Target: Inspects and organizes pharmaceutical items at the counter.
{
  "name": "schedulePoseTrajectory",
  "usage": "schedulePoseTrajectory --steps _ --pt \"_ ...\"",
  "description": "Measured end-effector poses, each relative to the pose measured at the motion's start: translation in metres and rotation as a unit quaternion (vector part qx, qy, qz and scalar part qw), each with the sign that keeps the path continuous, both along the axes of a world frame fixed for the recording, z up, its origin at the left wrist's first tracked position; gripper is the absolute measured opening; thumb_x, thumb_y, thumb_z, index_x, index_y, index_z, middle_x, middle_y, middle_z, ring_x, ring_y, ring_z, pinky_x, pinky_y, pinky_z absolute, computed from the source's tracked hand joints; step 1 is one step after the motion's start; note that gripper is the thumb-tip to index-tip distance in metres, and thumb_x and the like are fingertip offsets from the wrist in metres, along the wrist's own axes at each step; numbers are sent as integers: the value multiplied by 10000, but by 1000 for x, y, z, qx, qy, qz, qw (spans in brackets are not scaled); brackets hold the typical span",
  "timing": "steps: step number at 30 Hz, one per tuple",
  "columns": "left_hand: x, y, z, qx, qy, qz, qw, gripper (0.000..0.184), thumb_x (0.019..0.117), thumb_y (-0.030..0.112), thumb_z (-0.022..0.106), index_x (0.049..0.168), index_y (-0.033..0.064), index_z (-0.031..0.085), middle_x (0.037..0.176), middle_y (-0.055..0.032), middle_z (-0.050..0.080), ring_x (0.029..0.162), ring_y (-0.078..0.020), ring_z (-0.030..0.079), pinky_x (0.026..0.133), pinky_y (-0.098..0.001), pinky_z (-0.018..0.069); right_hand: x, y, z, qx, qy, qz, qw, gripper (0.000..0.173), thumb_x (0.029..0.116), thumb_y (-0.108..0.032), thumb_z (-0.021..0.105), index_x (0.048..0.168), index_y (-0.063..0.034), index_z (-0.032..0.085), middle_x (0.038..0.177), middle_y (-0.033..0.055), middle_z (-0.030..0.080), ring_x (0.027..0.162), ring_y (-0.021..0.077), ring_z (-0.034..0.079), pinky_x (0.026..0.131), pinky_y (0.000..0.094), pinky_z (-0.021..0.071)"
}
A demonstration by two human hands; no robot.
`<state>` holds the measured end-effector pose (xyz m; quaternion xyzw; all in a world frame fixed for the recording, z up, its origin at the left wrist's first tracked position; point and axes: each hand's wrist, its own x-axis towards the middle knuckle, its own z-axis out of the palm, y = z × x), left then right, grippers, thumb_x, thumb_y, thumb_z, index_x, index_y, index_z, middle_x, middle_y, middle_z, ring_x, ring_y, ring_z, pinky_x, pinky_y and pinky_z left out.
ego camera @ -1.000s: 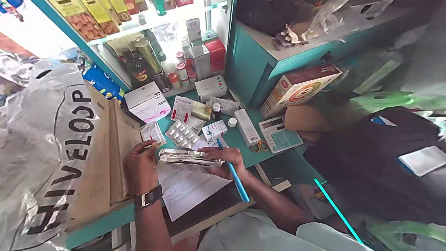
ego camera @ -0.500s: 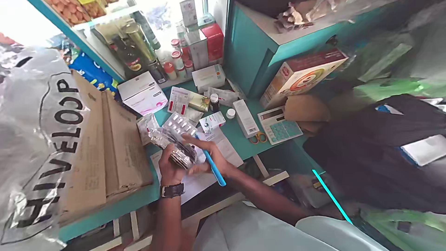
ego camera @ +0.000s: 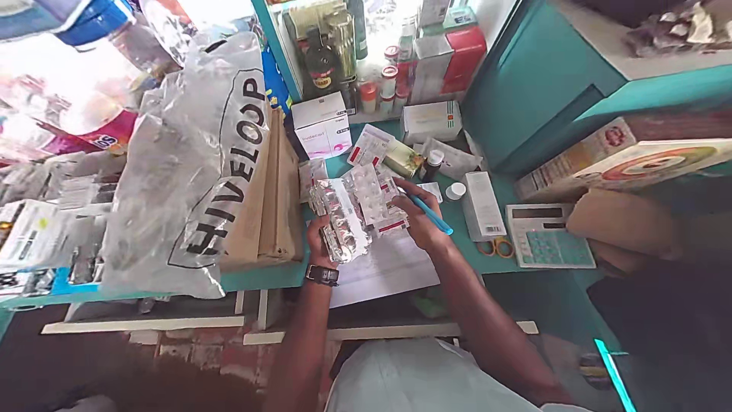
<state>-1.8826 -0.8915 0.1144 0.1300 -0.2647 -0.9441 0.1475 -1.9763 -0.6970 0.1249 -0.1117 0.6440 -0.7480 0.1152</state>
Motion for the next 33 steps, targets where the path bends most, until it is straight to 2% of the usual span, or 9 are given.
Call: schedulePoseTrajectory --steps 11,16,18,22,24,26,28,31,33 --pt "0 -6 -8 33 71 -20 997 194 768 245 734 899 103 725 829 -96 752 761 -181 750 691 -381 637 -16 9 14 -31 -44 -18 998 398 990 -55 546 1371 -126 636 1262 59 677 1010 155 670 830 373 579" --pt "-4 -12 -18 81 69 -69 992 432 733 314 783 1081 71 704 1030 -199 732 934 -325 736 789 -510 619 -21 13 13 -62 -44 -27 997 392 981 -72 523 1350 -129 644 1273 42 672 1022 143 668 806 354 587" --pt "-6 -11 -17 73 63 -81 992 552 682 321 833 1139 56 676 1101 -244 700 998 -386 709 813 -558 599 -22 12 12 34 38 -47 998 404 999 -94 531 1392 -124 617 1347 35 650 1109 125 644 863 325 558" --pt "-6 0 -5 40 19 -82 996 550 677 271 817 1155 54 652 1085 -224 714 972 -351 725 787 -505 619 -8 2 24 267 284 -95 916 412 1000 -183 603 1389 -46 614 1422 149 617 1267 274 632 1018 479 535" --pt "-4 9 7 -15 -25 -60 998 417 785 219 701 1167 67 629 1042 -164 739 918 -273 742 760 -441 635 14 -11 33 234 250 -25 939 514 941 -334 718 1377 -76 631 1287 116 690 1103 207 687 913 430 573" --pt "-2 20 20 -61 -72 -38 995 334 847 137 614 1172 64 578 949 -91 733 831 -167 728 711 -341 629 30 -24 39 195 180 94 960 701 852 -370 821 1444 -90 572 1333 102 671 1134 175 694 957 382 599" --pt "-2 23 27 -90 -109 -20 990 238 892 87 510 1125 68 552 824 -45 705 729 -120 709 655 -307 620 32 -27 39 170 156 114 966 605 895 -224 773 1439 -55 571 1310 110 686 1052 142 724 909 342 618" --pt "-1 10 25 -41 -96 5 995 175 914 125 439 977 100 601 761 -54 710 676 -149 714 607 -345 622 13 -15 28 155 113 18 981 428 949 -44 601 1377 -33 614 928 62 701 669 67 586 619 270 507" --pt "0 3 23 -21 -77 6 997 177 910 152 456 963 107 618 772 -69 715 683 -165 719 608 -361 626 -4 -7 13 125 60 3 990 436 973 -61 575 1406 -93 613 1027 73 716 767 91 623 689 299 529"
